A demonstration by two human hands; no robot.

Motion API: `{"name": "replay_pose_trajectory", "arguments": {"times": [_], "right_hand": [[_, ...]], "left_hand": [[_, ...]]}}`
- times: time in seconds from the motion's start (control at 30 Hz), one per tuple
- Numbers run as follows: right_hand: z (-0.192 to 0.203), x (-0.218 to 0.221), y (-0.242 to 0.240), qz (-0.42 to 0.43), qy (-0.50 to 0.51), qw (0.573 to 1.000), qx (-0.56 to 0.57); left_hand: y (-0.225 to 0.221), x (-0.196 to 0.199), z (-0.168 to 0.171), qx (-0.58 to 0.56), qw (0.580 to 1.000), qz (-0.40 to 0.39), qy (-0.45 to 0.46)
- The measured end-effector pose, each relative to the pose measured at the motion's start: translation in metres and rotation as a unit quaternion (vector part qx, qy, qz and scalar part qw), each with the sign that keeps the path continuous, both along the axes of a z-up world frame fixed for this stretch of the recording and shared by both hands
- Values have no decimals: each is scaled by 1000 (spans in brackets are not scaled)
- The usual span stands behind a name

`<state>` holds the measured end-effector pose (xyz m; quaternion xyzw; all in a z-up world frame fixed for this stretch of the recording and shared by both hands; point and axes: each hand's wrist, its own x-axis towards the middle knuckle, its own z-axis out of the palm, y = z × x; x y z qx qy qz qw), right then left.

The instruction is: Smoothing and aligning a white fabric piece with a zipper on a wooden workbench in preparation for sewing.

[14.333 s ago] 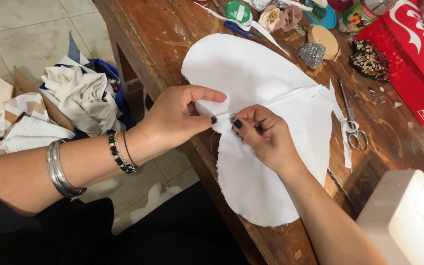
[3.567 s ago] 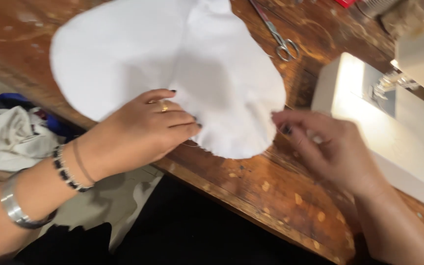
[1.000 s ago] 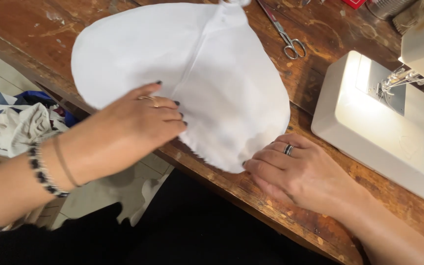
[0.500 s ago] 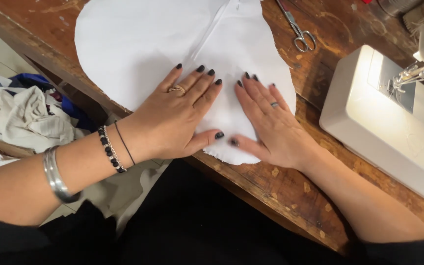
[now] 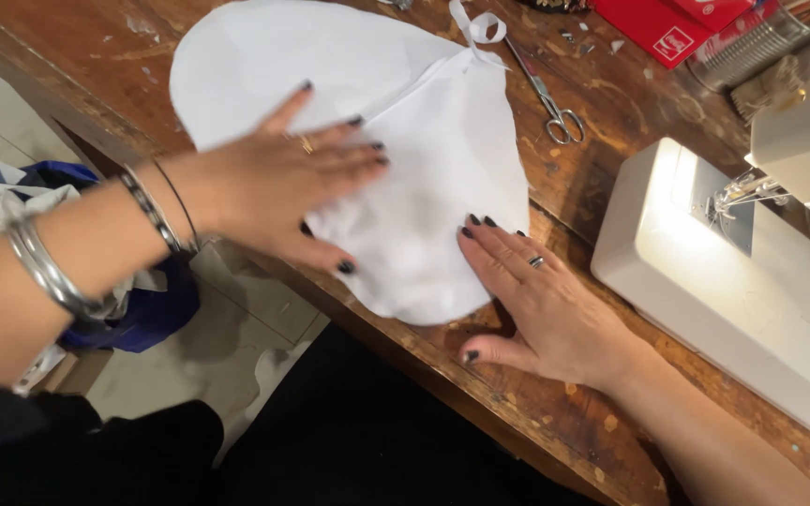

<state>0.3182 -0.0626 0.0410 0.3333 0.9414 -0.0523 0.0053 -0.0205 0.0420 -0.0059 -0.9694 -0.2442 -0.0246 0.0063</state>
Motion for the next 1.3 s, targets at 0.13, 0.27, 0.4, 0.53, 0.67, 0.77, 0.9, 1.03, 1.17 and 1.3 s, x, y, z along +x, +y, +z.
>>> {"name": "replay_pose_trajectory", "arguments": {"times": [0.13, 0.27, 0.4, 0.53, 0.67, 0.77, 0.9, 1.03, 1.17, 1.3], "right_hand": [[15, -10, 12, -13, 22, 996, 86], [26, -31, 20, 4, 157, 984, 84], [21, -69, 19, 41, 210, 973, -91], [8, -96, 32, 162, 136, 967, -140], [-5, -93, 68, 85, 36, 992, -84], [-16, -80, 98, -12, -19, 1000, 13], [0, -99, 71, 58, 128, 990, 19], [4, -113, 57, 160, 103, 966, -172], [-11, -105, 93, 59, -24, 995, -74], [-14, -93, 122, -34, -62, 994, -80]], "left_hand": [[-11, -9, 24, 4, 999, 40, 15], [-112, 24, 54, 108, 966, 58, -227], [-158, 31, 1, 152, 947, 95, -266], [-151, 16, -31, 144, 940, 150, -271], [-152, 10, -27, 137, 952, 142, -232], [-144, 4, -19, 127, 951, 107, -262], [-133, -6, -18, 94, 949, 76, -291], [-122, -14, -28, 134, 962, 71, -226], [-124, -15, -27, 110, 963, 48, -242], [-120, -18, -28, 128, 962, 49, -236]]}}
